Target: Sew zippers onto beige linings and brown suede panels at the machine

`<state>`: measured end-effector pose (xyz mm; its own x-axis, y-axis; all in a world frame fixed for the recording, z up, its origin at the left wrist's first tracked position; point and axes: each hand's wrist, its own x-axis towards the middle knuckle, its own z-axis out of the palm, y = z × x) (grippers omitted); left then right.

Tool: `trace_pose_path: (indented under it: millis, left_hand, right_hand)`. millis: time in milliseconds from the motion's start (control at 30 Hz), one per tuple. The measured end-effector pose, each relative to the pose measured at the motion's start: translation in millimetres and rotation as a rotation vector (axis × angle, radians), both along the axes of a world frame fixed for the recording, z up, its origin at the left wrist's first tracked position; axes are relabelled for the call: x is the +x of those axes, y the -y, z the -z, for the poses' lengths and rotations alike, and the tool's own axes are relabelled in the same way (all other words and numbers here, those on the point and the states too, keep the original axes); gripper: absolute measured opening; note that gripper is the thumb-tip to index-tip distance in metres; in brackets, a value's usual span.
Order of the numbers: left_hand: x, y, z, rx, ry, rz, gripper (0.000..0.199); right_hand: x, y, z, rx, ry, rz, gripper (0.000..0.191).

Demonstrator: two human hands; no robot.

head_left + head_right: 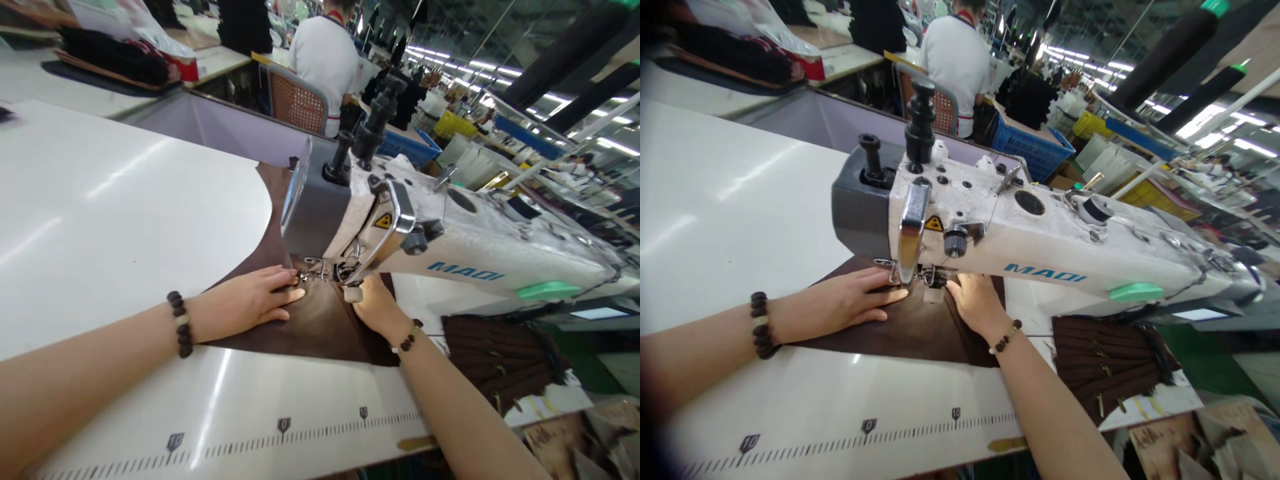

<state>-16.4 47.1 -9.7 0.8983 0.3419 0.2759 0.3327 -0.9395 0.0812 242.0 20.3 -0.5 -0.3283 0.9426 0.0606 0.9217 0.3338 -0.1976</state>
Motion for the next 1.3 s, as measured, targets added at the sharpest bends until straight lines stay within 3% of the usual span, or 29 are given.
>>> trace_pose_path:
  millis: [100, 167, 267, 333, 433, 500, 567, 667, 800, 900, 967, 1067, 1167, 1233, 1300]
  left_hand:
    - [-15, -11, -4.0, -0.111, -0.015, -0.030, 0.039]
    - [-20, -11, -10.2, -0.172, -0.027, -0.077, 0.037]
    - [-13, 3, -20.8, -0.195, -0.027, -0.139, 0.036]
    - [0, 16, -23.8, -0.178, -0.030, -0.195, 0.034]
    - [16, 32, -18.2, -0.097, -0.050, -0.264, 0.032]
    - [20, 37, -9.7, -0.036, -0.055, -0.291, 0.035]
    - [19, 39, -1.1, 0.024, -0.047, -0.295, 0.039]
    - [14, 39, 5.3, 0.081, -0.021, -0.277, 0.046]
    - [9, 35, 1.8, 0.019, -0.017, -0.301, 0.047]
    - [7, 30, -0.1, -0.031, -0.032, -0.345, 0.044]
    - [7, 29, 1.2, -0.024, -0.043, -0.359, 0.046]
    - [9, 32, 5.2, 0.021, -0.054, -0.372, 0.056]
    - [11, 38, 9.8, 0.049, -0.058, -0.372, 0.066]
    - [9, 40, 12.9, 0.030, -0.049, -0.370, 0.066]
    - [4, 37, 14.7, -0.021, -0.038, -0.354, 0.064]
  right_hand:
    - [-1, 41, -2.2, -0.002, 0.142, 0.081, 0.031]
    - [-13, 81, -2.4, 0.033, 0.203, 0.108, 0.044]
    - [-36, 131, -8.2, -0.008, 0.258, 0.108, 0.054]
    - [-48, 143, -19.3, -0.114, 0.280, 0.078, 0.054]
    - [-47, 126, -38.1, -0.281, 0.194, 0.005, 0.046]
    - [-30, 100, -42.3, -0.249, 0.105, -0.018, 0.039]
    - [-7, 73, -37.3, -0.120, 0.116, 0.028, 0.040]
    - [15, 55, -23.0, -0.162, 0.163, 0.138, 0.047]
    - [-9, 88, -18.8, -0.196, 0.235, 0.174, 0.057]
    - [-39, 122, -29.5, -0.260, 0.324, 0.188, 0.069]
    - [-46, 127, -38.5, -0.312, 0.335, 0.141, 0.067]
    - [-23, 96, -43.5, -0.204, 0.228, 0.086, 0.048]
    - [19, 48, -29.7, 0.009, 0.221, 0.154, 0.046]
    - [37, 30, -14.8, -0.073, 0.253, 0.207, 0.049]
    - [38, 32, -3.2, -0.136, 0.274, 0.237, 0.052]
